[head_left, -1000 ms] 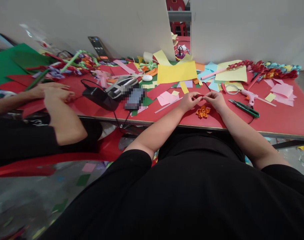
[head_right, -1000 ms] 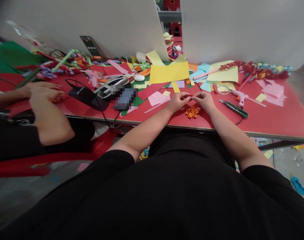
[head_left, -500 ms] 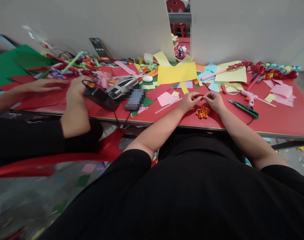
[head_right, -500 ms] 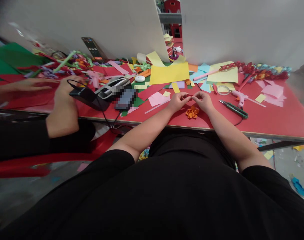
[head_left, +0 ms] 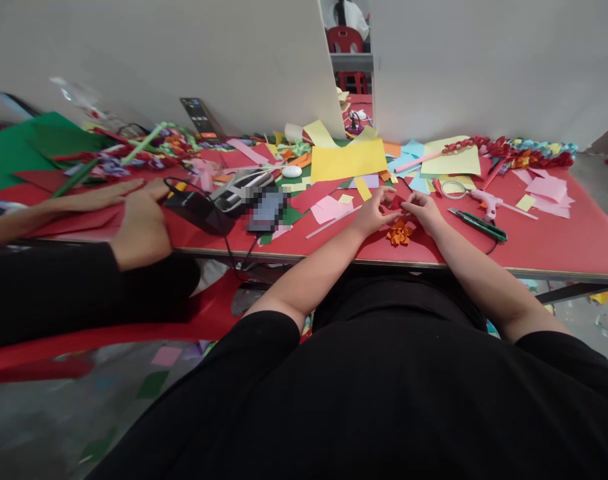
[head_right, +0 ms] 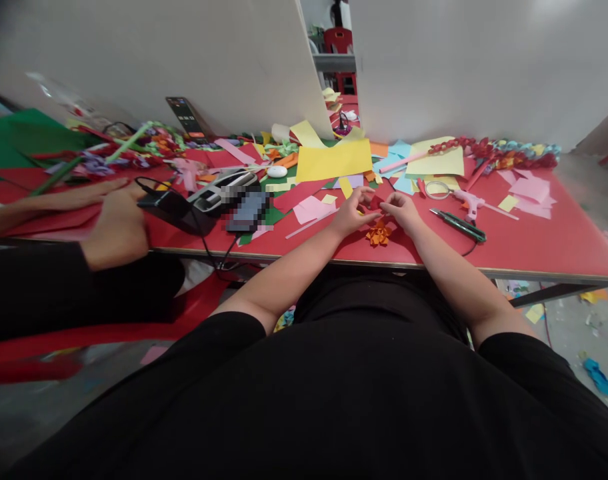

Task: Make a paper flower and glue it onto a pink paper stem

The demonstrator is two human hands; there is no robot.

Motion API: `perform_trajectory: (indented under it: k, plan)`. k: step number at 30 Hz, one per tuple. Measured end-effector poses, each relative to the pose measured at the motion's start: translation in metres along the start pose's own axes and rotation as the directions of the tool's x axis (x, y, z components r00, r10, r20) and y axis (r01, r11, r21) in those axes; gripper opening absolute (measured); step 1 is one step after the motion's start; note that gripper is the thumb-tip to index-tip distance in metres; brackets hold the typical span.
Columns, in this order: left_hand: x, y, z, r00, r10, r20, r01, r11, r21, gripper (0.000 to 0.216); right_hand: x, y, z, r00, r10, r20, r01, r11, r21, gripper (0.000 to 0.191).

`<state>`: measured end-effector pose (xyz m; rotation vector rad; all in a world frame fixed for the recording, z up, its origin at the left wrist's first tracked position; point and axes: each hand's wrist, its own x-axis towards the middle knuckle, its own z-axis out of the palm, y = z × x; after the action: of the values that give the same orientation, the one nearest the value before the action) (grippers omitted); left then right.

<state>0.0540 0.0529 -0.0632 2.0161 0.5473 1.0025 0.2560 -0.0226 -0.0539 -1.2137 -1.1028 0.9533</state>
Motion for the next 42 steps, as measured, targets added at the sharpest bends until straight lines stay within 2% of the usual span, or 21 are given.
perform_trajectory:
  k: [4,7,20,26,30,36,42]
  plan:
    - [-0.001,0.004,-0.001,1.0,0.013,-0.027,-0.013,1.0,0.002,0.05,-0.005,-0.003,0.002,0.999,0.0,0.033,-0.001,1.0,0.031,0.064]
    - [-0.001,0.005,-0.002,1.0,0.016,-0.014,-0.016,1.0,0.002,0.044,-0.007,-0.005,0.003,0.998,0.007,0.057,-0.011,0.998,0.056,0.065]
    - [0.001,0.005,-0.003,1.0,0.004,0.018,-0.003,0.999,-0.048,0.035,-0.002,0.004,0.001,0.999,-0.001,0.048,-0.002,0.998,0.066,0.064]
    - [0.0,0.009,-0.003,0.999,0.011,-0.042,-0.014,0.998,-0.067,0.031,-0.005,0.002,0.001,0.998,0.023,0.06,-0.028,0.995,0.093,0.067]
    - [0.001,0.011,-0.004,0.997,-0.027,-0.074,0.022,0.998,-0.066,0.025,-0.005,0.0,0.002,0.998,0.025,0.064,-0.033,0.993,0.116,0.068]
    - [0.001,0.011,-0.007,0.997,-0.044,-0.063,0.042,0.999,-0.027,0.035,-0.005,-0.001,0.005,0.999,-0.045,0.031,0.044,0.998,0.036,0.062]
    - [0.003,0.008,-0.009,0.997,-0.042,-0.072,0.04,0.999,-0.021,0.038,-0.004,0.001,0.003,0.991,-0.1,0.094,0.106,0.992,-0.066,0.046]
